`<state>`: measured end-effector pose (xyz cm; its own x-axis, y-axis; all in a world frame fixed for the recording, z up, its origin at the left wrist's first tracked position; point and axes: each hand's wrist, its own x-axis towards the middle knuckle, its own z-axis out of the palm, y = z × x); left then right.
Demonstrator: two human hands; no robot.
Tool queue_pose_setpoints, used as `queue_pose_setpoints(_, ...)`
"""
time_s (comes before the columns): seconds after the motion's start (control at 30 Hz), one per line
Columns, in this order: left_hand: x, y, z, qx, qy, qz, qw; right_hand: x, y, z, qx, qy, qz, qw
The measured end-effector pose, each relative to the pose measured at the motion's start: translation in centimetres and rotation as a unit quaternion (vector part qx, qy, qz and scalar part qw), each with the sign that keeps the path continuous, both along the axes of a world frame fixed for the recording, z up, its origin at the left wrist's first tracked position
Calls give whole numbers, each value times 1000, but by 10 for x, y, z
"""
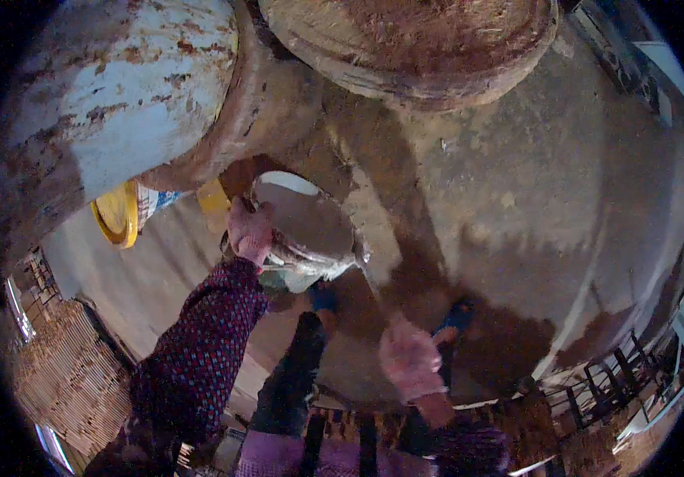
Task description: The person scrapes the interior of a white bucket with a metal scraper, collecting residue into a smaller container. They then pour the collected material into a larger bucket and continue scraping another bucket.
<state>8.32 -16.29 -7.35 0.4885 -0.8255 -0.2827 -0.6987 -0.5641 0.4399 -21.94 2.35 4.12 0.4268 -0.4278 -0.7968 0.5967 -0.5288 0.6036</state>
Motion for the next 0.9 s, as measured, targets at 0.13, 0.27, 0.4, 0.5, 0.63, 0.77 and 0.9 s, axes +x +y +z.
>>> queue_pose_setpoints(0.13, 16, 0, -4, 63, -16, 33, 997, 31, -34, 30, -140, 404, 785, 448)
queue_pose_setpoints(0.27, -9, -10, 1, 100, -63, 12, 993, 59, -44, 32, -117, 434, 893, -16)
queue_pose_setpoints(0.4, -6, -7, -17, 75, -83, -22, 993, 54, -22, 28, -82, 477, 854, 193)
queue_pose_setpoints(0.5, 74, 24, -96, 21, 125, 40, 991, 44, -16, 27, -145, 524, 836, 77)
queue_pose_setpoints(0.63, 66, 27, -91, 46, 64, -18, 997, 41, -13, 28, -138, 503, 853, 23)
queue_pose_setpoints(0.77, 96, 12, -87, -94, 243, -49, 964, 22, 11, 18, -188, 468, 864, 7)
queue_pose_setpoints(0.9, 82, -23, -54, 21, 154, -158, 975, 40, 85, -32, -114, 666, 721, 153)
